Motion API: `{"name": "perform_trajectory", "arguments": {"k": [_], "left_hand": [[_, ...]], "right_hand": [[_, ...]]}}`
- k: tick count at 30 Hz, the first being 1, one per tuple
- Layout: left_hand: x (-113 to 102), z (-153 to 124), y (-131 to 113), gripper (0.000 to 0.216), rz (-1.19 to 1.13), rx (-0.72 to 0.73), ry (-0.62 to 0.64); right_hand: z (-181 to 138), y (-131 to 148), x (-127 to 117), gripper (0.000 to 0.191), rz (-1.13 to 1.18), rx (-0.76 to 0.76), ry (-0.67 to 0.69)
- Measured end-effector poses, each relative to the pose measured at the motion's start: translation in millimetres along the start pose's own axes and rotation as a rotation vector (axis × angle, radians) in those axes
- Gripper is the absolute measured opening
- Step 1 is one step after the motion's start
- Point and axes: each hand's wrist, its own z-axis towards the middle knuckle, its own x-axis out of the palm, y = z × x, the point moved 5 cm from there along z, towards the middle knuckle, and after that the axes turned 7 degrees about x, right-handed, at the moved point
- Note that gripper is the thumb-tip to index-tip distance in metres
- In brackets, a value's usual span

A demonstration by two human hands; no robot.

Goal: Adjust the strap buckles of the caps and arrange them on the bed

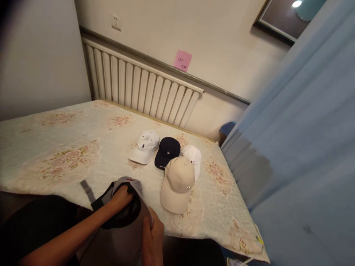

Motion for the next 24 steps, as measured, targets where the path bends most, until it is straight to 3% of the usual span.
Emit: {"name": "perform_trajectory", "arguments": {"k": [8, 18, 24], "left_hand": [[9, 3, 24, 0.024, 0.154, -0.04, -0.022], [7, 2, 8, 0.034, 0.195, 0.016, -0.072], [9, 2, 8, 0.035, 0.212, -0.032, -0.044]], "right_hand": [[11, -7, -3, 0.037, 0.033, 0.03, -0.016], [24, -20, -7, 0.035, 0.085, 0.079, -0.006], [34, -40, -11, 0.04, 0.14, 0.15, 0.036]]}}
